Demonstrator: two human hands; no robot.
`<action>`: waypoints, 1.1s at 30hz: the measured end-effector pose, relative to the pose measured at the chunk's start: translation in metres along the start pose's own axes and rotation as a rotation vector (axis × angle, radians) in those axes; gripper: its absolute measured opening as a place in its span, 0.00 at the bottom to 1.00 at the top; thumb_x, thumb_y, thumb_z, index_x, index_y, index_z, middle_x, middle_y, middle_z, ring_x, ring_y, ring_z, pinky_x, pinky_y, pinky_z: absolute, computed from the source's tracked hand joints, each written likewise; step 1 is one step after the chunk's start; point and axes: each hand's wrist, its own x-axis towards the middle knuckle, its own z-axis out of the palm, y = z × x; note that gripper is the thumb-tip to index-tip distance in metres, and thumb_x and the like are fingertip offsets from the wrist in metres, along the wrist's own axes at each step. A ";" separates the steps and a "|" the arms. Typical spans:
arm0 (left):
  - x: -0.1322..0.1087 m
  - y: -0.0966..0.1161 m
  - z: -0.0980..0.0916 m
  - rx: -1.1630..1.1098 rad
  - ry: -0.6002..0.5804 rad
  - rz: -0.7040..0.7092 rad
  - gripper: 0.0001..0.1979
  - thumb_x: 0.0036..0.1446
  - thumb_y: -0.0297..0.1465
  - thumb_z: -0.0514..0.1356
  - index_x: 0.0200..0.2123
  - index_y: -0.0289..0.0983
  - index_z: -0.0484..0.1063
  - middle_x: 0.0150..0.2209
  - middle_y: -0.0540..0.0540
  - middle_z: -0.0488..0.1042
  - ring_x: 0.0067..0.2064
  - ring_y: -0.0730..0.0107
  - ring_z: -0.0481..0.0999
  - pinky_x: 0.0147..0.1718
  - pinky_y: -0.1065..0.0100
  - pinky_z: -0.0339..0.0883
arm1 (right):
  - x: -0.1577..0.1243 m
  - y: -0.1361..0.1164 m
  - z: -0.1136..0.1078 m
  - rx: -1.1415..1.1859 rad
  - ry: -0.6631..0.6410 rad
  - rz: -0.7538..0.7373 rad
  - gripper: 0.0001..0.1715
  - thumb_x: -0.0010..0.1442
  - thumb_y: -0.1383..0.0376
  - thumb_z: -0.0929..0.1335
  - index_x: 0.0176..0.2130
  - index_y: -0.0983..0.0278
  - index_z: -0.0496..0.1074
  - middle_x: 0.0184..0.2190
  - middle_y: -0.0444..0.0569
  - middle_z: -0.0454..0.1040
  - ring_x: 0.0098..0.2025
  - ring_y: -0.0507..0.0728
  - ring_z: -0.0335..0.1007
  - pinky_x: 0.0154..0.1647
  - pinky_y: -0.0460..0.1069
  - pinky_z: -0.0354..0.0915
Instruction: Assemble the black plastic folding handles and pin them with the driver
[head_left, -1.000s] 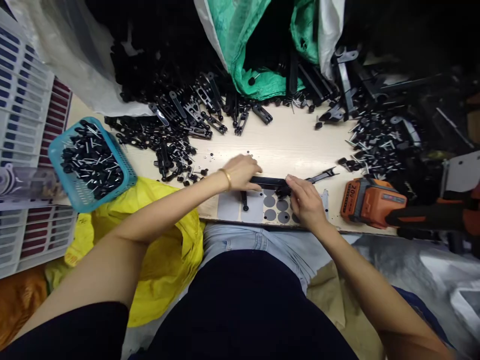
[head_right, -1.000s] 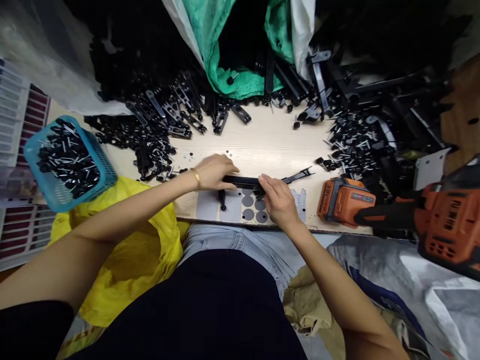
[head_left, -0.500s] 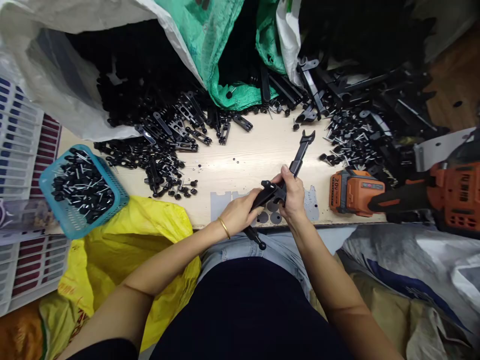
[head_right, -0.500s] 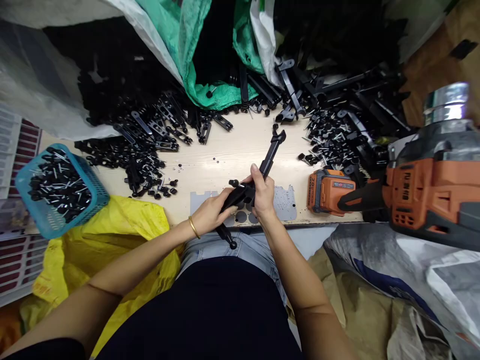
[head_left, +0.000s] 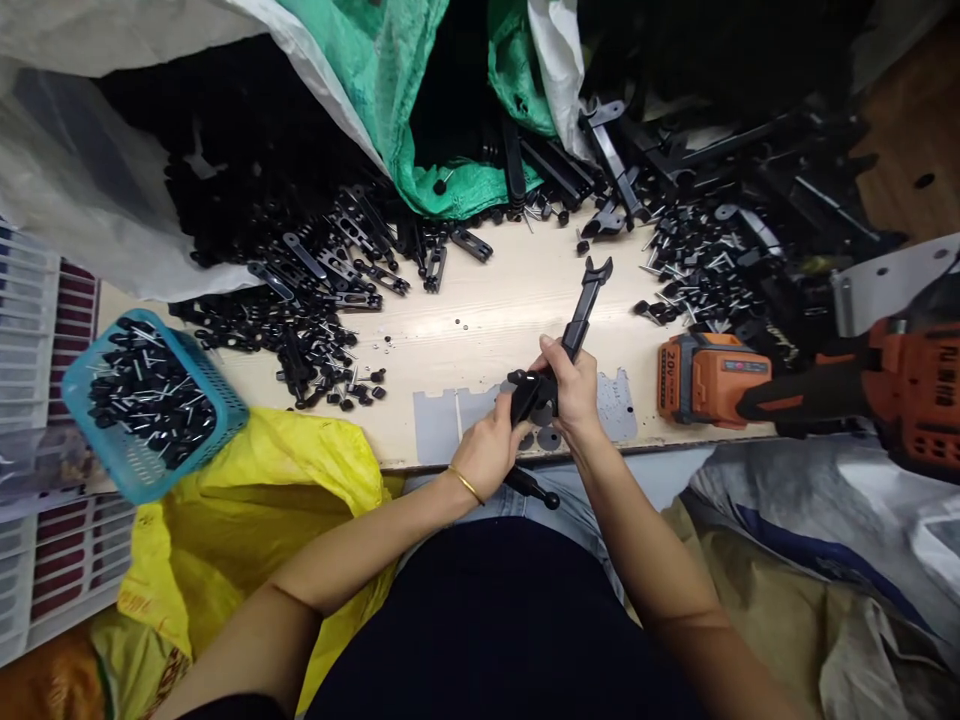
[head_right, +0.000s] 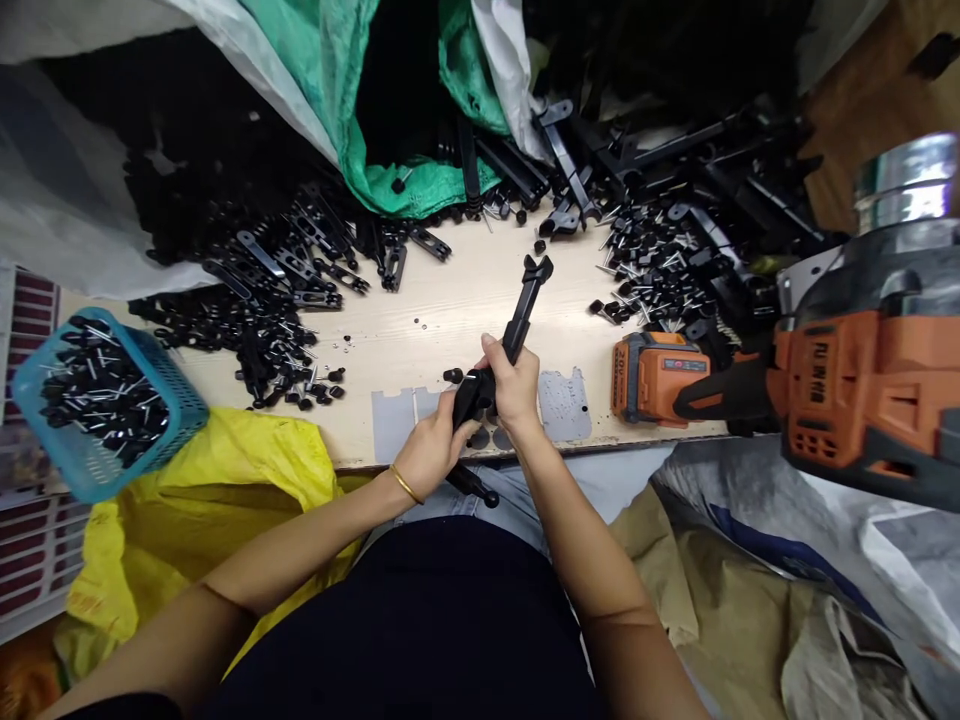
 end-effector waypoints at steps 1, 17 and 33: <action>0.000 0.001 0.001 0.003 0.001 -0.001 0.18 0.62 0.34 0.50 0.53 0.34 0.53 0.39 0.36 0.75 0.38 0.52 0.77 0.33 0.60 0.68 | 0.001 0.001 0.000 -0.003 -0.006 -0.004 0.22 0.47 0.52 0.71 0.17 0.64 0.64 0.15 0.41 0.65 0.19 0.47 0.60 0.22 0.44 0.59; 0.020 -0.008 -0.016 -1.148 -0.271 -0.041 0.35 0.49 0.59 0.53 0.49 0.37 0.66 0.32 0.46 0.73 0.28 0.72 0.73 0.27 0.71 0.68 | -0.016 -0.010 -0.003 -0.162 -0.059 -0.085 0.23 0.50 0.51 0.70 0.18 0.65 0.66 0.15 0.42 0.65 0.19 0.48 0.60 0.20 0.44 0.58; 0.036 -0.009 -0.011 -1.332 -0.299 -0.144 0.33 0.47 0.56 0.58 0.48 0.36 0.69 0.22 0.53 0.70 0.21 0.78 0.68 0.21 0.76 0.62 | -0.016 -0.004 0.007 -0.133 0.033 -0.037 0.23 0.50 0.48 0.69 0.20 0.64 0.65 0.15 0.42 0.66 0.17 0.49 0.61 0.16 0.44 0.57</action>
